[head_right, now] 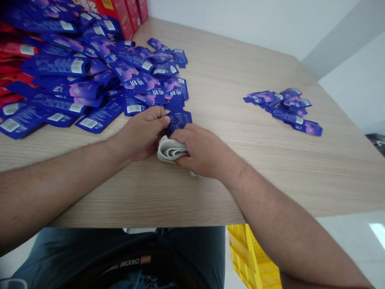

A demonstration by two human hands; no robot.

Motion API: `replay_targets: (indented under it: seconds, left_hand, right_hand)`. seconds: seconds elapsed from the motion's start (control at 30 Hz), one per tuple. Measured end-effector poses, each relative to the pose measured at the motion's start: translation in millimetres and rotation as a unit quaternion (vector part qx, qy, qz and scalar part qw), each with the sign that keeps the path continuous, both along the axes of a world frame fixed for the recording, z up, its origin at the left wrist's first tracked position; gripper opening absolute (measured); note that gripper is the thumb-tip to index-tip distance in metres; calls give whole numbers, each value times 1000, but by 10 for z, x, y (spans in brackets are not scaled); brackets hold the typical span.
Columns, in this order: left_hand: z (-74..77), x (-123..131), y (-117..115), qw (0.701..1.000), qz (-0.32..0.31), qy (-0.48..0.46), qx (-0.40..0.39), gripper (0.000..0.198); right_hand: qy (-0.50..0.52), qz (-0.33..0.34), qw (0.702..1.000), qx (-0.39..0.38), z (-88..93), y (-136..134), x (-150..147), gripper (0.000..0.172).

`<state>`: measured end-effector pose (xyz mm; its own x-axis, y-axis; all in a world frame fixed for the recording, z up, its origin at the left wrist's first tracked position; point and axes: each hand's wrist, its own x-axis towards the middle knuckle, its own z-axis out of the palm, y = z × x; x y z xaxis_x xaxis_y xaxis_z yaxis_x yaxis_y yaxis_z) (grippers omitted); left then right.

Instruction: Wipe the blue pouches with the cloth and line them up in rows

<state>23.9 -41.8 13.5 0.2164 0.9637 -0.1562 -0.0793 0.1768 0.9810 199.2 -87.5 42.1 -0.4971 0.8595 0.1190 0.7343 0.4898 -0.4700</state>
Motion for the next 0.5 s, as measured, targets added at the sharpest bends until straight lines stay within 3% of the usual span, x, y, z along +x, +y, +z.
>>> replay_targets:
  seconds: [0.13,0.17,0.27,0.33,0.5]
  left_hand:
    - [26,2,5,997,-32,-38,-62,21]
    - [37,-1,7,996,-34,-43,-70,20]
    - [72,-24,21,994,-30,-61,-80,18]
    - [102,-43,33,992,-43,-72,-90,16]
    - [141,-63,39,989,-81,-55,-109,12]
  right_hand:
    - [25,-101,993,51,0,14,40,19]
    - [29,-93,994,44,0,18,53,19]
    - [23,23,999,-31,8,32,116,19]
    - [15,47,997,-57,27,51,193,18]
    - [18,-65,996,-55,97,119,376,26]
